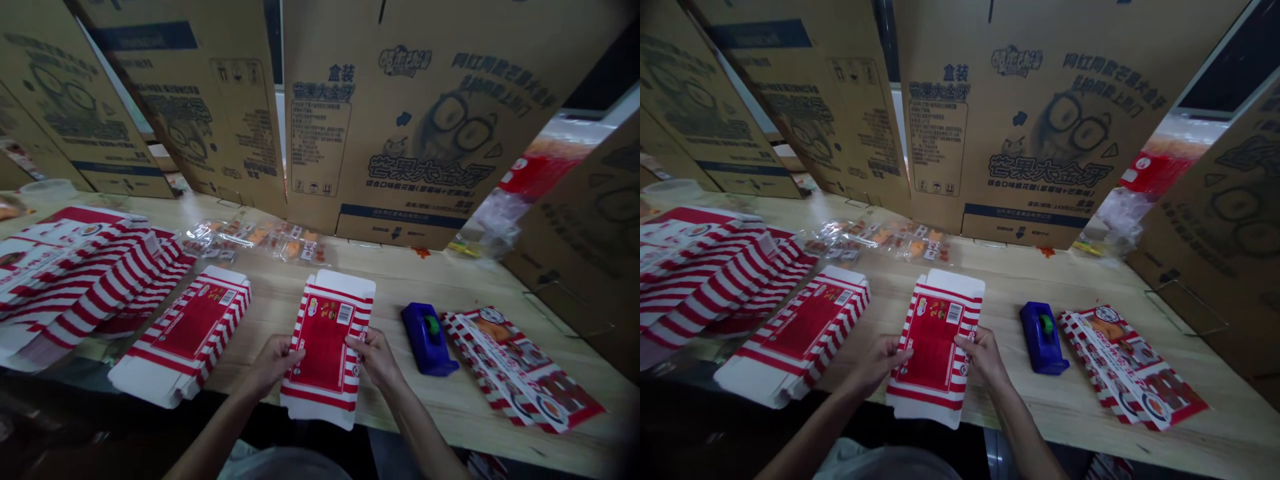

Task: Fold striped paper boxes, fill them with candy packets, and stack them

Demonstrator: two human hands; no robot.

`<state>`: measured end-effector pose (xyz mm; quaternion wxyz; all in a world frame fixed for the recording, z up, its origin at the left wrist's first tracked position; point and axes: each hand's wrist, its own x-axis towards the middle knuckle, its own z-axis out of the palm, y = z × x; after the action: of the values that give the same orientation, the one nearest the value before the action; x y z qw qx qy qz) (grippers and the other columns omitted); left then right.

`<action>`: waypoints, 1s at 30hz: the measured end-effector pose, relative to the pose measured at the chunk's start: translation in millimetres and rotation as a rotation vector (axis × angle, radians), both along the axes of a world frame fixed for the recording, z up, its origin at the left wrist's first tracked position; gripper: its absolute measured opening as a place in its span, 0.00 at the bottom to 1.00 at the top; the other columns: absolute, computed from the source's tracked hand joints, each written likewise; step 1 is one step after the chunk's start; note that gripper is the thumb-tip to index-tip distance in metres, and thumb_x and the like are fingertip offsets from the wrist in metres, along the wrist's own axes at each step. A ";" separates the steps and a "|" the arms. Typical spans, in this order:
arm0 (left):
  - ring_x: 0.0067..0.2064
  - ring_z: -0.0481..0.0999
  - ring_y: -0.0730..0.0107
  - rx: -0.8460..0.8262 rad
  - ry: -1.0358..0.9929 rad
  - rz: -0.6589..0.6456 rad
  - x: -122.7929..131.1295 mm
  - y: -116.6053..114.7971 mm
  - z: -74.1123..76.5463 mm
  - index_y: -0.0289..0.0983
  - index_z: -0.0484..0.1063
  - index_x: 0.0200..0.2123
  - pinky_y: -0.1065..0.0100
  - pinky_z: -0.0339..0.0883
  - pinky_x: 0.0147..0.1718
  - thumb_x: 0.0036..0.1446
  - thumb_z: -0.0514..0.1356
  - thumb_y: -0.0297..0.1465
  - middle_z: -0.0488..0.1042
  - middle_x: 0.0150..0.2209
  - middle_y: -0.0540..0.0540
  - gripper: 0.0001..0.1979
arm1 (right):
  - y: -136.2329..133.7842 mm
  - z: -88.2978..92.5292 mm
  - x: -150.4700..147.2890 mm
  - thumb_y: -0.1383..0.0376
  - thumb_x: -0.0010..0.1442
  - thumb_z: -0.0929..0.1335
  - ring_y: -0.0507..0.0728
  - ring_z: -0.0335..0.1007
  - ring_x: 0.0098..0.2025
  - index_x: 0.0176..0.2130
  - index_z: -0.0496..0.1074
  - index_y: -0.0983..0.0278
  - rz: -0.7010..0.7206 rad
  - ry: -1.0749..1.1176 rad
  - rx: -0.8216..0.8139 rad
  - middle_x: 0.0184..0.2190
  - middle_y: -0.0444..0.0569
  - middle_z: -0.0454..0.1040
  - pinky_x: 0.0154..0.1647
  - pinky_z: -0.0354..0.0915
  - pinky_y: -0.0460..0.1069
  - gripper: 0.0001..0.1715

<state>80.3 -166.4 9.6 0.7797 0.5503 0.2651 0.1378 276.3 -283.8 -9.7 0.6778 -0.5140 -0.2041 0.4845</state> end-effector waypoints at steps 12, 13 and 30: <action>0.46 0.78 0.59 0.126 -0.158 0.269 5.5 15.5 10.6 0.36 0.70 0.54 0.63 0.72 0.44 0.54 0.64 0.37 0.78 0.48 0.41 0.25 | -22.6 -16.1 -34.5 0.59 0.49 0.77 0.62 0.77 0.36 0.39 0.76 0.67 0.256 0.073 0.001 0.35 0.53 0.80 0.41 0.70 0.56 0.19; 0.46 0.78 0.58 0.127 -0.150 0.279 6.7 15.9 8.7 0.36 0.69 0.55 0.63 0.72 0.44 0.55 0.63 0.37 0.77 0.49 0.41 0.26 | -24.9 -16.6 -38.4 0.59 0.50 0.76 0.62 0.76 0.40 0.43 0.75 0.65 0.239 0.046 0.020 0.39 0.53 0.79 0.45 0.70 0.57 0.21; 0.38 0.78 0.62 -0.053 -0.010 0.441 8.5 17.7 -40.5 0.33 0.80 0.37 0.66 0.72 0.36 0.43 0.69 0.41 0.80 0.39 0.41 0.20 | -2.4 -37.0 -5.6 0.58 0.58 0.70 0.59 0.72 0.42 0.39 0.77 0.61 -0.059 -0.620 0.081 0.41 0.51 0.75 0.44 0.68 0.51 0.11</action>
<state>88.8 -148.7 -30.9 0.7463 0.4574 0.3786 0.3007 270.7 -286.2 -46.7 0.6171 -0.6154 -0.4052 0.2761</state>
